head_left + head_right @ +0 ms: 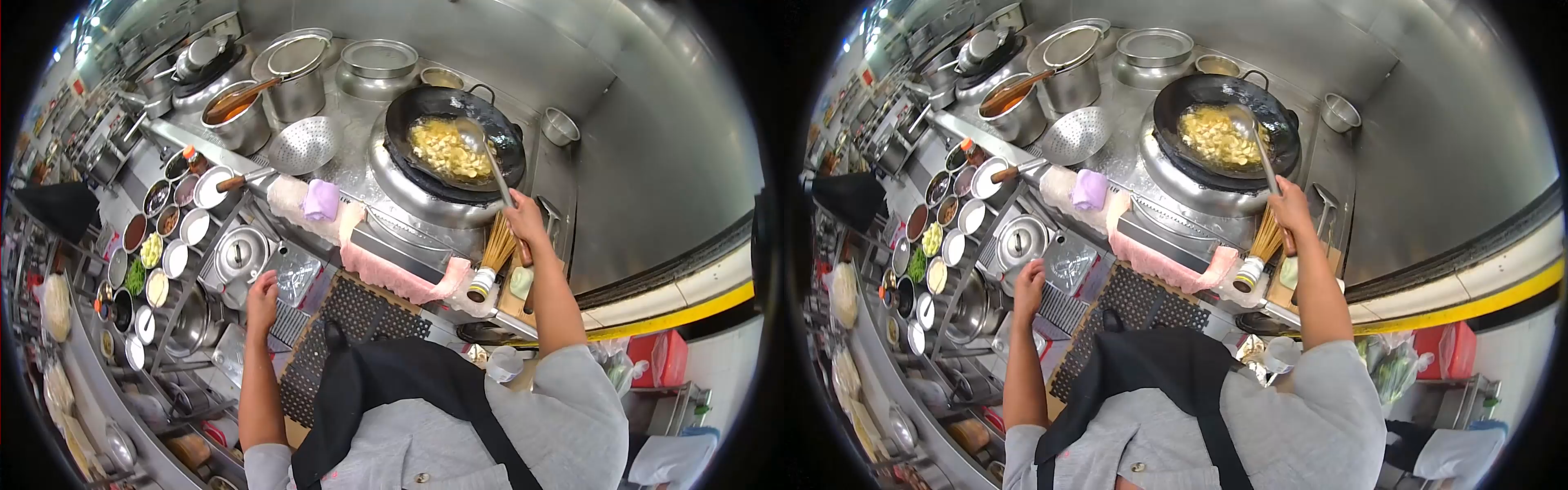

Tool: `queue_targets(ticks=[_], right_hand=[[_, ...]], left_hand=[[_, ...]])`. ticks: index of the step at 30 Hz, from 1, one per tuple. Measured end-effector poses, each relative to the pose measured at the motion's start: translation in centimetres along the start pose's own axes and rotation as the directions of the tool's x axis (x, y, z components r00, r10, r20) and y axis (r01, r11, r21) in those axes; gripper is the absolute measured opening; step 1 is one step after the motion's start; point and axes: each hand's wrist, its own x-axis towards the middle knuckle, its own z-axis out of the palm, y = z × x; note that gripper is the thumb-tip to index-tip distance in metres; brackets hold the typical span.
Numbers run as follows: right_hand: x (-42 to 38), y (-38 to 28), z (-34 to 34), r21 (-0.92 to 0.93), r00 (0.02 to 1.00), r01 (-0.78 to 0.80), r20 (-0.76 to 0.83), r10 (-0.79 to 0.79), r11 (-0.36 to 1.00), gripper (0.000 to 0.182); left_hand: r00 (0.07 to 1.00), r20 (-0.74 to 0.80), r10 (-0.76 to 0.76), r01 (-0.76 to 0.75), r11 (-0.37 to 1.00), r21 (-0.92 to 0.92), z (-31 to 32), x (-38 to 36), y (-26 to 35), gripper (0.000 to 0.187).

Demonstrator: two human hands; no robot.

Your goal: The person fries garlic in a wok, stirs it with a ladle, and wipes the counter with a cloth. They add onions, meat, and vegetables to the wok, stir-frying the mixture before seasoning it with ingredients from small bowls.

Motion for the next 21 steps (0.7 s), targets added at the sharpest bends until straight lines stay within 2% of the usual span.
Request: queue_targets(ticks=[1, 4, 5, 7, 8, 11, 13, 14, 17, 18, 20, 21], right_hand=[[0.7, -0.1, 0.6, 0.003, 0.999, -0.006, -0.040, 0.007, 1.000, 0.061], [3.4, 0.6, 2.4, 0.142, 0.992, -0.122, -0.005, 0.124, 0.982, 0.063], [3.4, 0.1, 2.5, 0.120, 0.994, -0.112, 0.009, 0.111, 0.987, 0.063], [1.9, -1.4, 2.7, 0.075, 0.995, -0.094, 0.045, 0.091, 0.993, 0.062], [0.9, -2.5, 2.9, 0.133, 0.987, -0.153, 0.072, 0.144, 0.979, 0.062], [-1.4, -5.1, 2.8, 0.129, 0.980, -0.181, 0.111, 0.167, 0.975, 0.061], [-0.7, -3.8, 3.3, 0.016, 0.989, -0.119, 0.095, 0.117, 0.993, 0.059], [-0.9, -4.3, 3.6, -0.077, 0.997, -0.057, 0.044, 0.061, 0.995, 0.057], [-2.4, -6.9, 4.4, -0.189, 0.999, -0.027, -0.035, 0.021, 0.982, 0.057], [-3.3, -8.3, 4.3, -0.109, 0.997, -0.075, 0.002, 0.076, 0.991, 0.058], [-4.9, -10.8, 4.1, 0.044, 0.979, -0.189, 0.083, 0.185, 0.981, 0.058], [-4.9, -11.1, 4.3, 0.022, 0.980, -0.168, 0.114, 0.165, 0.985, 0.058]], left_hand=[[0.999, 0.044, 0.023, -0.022, 1.000, -0.016, 0.8, 1.5, 0.9, 0.035], [0.987, 0.143, 0.068, -0.052, 0.992, -0.116, 3.1, 5.6, 1.0, 0.034], [0.976, 0.201, 0.077, -0.069, 0.996, -0.050, 3.1, 6.6, 1.6, 0.035], [0.976, 0.196, 0.089, -0.077, 0.995, -0.071, 3.2, 7.9, 2.0, 0.035], [0.975, 0.192, 0.109, -0.096, 0.992, -0.079, 3.2, 8.7, 1.4, 0.035], [0.961, 0.230, 0.151, -0.157, 0.988, 0.008, 2.4, 11.6, 0.0, 0.034], [0.955, 0.219, 0.200, -0.208, 0.978, 0.016, 2.6, 13.4, 0.6, 0.034], [0.954, 0.239, 0.180, -0.203, 0.976, 0.075, 3.1, 14.6, 0.8, 0.035], [0.963, 0.235, 0.132, -0.175, 0.969, 0.173, 5.1, 18.2, 2.1, 0.045], [0.969, 0.211, 0.130, -0.174, 0.963, 0.208, 6.2, 19.8, 1.2, 0.054], [0.969, 0.234, 0.083, -0.146, 0.954, 0.263, 7.6, 22.0, 1.8, 0.060], [0.965, 0.256, 0.064, -0.139, 0.947, 0.289, 8.3, 23.1, 2.1, 0.063]])
